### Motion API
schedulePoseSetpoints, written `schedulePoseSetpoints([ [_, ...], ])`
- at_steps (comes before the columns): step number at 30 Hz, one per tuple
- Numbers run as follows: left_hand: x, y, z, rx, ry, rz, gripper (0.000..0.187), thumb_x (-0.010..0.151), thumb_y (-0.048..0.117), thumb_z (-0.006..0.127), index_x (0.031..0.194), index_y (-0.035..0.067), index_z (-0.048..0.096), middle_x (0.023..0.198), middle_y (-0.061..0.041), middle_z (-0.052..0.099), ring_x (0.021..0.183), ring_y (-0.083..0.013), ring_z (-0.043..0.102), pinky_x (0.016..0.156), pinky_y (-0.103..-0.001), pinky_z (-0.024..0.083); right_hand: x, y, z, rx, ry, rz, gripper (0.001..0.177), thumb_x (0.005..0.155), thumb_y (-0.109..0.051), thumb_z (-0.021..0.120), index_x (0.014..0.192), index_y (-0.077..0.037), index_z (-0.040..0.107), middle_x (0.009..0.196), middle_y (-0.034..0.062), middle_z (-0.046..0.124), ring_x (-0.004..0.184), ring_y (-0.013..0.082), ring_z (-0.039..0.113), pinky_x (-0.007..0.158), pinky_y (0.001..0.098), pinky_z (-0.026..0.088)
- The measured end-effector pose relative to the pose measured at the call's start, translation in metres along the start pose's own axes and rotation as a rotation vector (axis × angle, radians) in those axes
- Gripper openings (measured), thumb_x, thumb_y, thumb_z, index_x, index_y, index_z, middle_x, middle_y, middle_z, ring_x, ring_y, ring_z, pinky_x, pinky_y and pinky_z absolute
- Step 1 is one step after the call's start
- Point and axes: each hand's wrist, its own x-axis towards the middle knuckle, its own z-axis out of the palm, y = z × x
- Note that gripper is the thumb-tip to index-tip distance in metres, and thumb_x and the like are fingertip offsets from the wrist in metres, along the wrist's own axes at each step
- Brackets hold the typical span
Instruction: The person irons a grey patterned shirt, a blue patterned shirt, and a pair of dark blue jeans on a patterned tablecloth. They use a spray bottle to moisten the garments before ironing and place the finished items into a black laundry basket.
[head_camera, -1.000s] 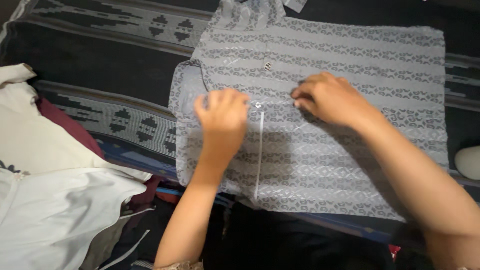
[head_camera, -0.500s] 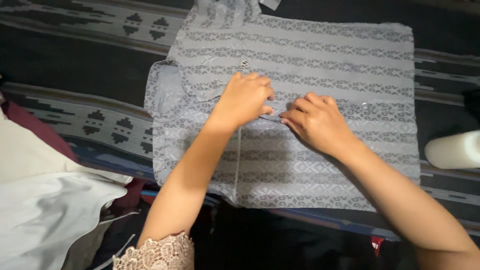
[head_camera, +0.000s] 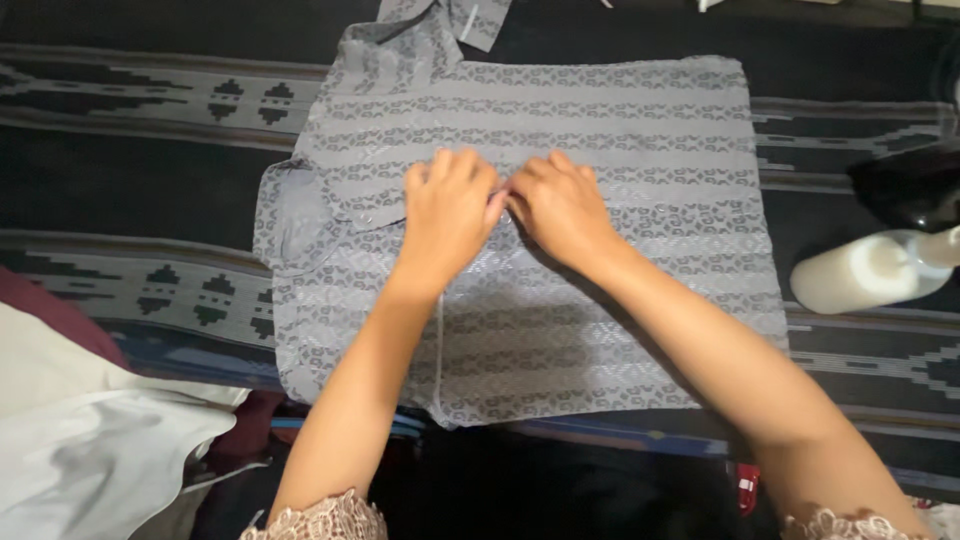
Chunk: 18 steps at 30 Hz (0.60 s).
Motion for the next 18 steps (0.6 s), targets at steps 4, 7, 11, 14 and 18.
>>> schedulePoseSetpoints([
  [4, -0.013, 0.02, -0.004, 0.152, -0.503, -0.351, 0.028, 0.089, 0.038, 0.073, 0.081, 0.011, 0.074, 0.083, -0.01, 0.072, 0.084, -0.031, 0.069, 0.077, -0.053, 0.042, 0.006, 0.015, 0.005, 0.121, -0.017, -0.09, 0.011, 0.087, -0.017, 0.074, 0.094, -0.008, 0.075, 0.094, 0.0072, 0.07, 0.096, 0.0316, 0.064, 0.079, 0.0461, 0.05],
  [7, -0.024, 0.031, 0.018, 0.095, -0.42, -0.416, 0.028, 0.088, 0.037, 0.073, 0.083, 0.01, 0.076, 0.087, -0.012, 0.072, 0.083, -0.0319, 0.069, 0.078, -0.054, 0.042, 0.004, 0.023, 0.007, 0.126, -0.048, -0.156, 0.01, 0.086, -0.017, 0.075, 0.087, -0.007, 0.075, 0.088, 0.0089, 0.069, 0.092, 0.0326, 0.063, 0.076, 0.0454, 0.05],
  [11, -0.035, 0.032, 0.038, 0.119, -0.379, -0.383, 0.012, 0.089, 0.021, 0.069, 0.084, 0.01, 0.074, 0.092, -0.01, 0.073, 0.09, -0.0299, 0.071, 0.078, -0.052, 0.043, -0.007, 0.025, 0.012, 0.043, -0.058, -0.159, 0.006, 0.086, -0.011, 0.071, 0.087, -0.006, 0.073, 0.092, 0.0092, 0.068, 0.096, 0.0306, 0.063, 0.086, 0.0418, 0.053],
  [14, -0.037, 0.033, 0.041, 0.08, -0.368, -0.421, 0.008, 0.085, 0.016, 0.068, 0.085, 0.01, 0.073, 0.093, -0.009, 0.073, 0.092, -0.0301, 0.071, 0.078, -0.053, 0.043, -0.008, 0.023, 0.008, 0.008, -0.103, -0.128, 0.005, 0.085, -0.012, 0.071, 0.084, -0.007, 0.072, 0.092, 0.0074, 0.068, 0.098, 0.0286, 0.062, 0.084, 0.042, 0.052],
  [18, -0.035, 0.039, 0.038, -0.007, -0.337, -0.562, 0.012, 0.09, 0.023, 0.069, 0.087, 0.012, 0.072, 0.092, -0.008, 0.073, 0.089, -0.0314, 0.07, 0.077, -0.054, 0.042, -0.002, 0.014, -0.003, 0.072, -0.146, -0.089, 0.013, 0.078, -0.02, 0.076, 0.083, -0.008, 0.071, 0.09, 0.0052, 0.069, 0.097, 0.0276, 0.061, 0.076, 0.0453, 0.048],
])
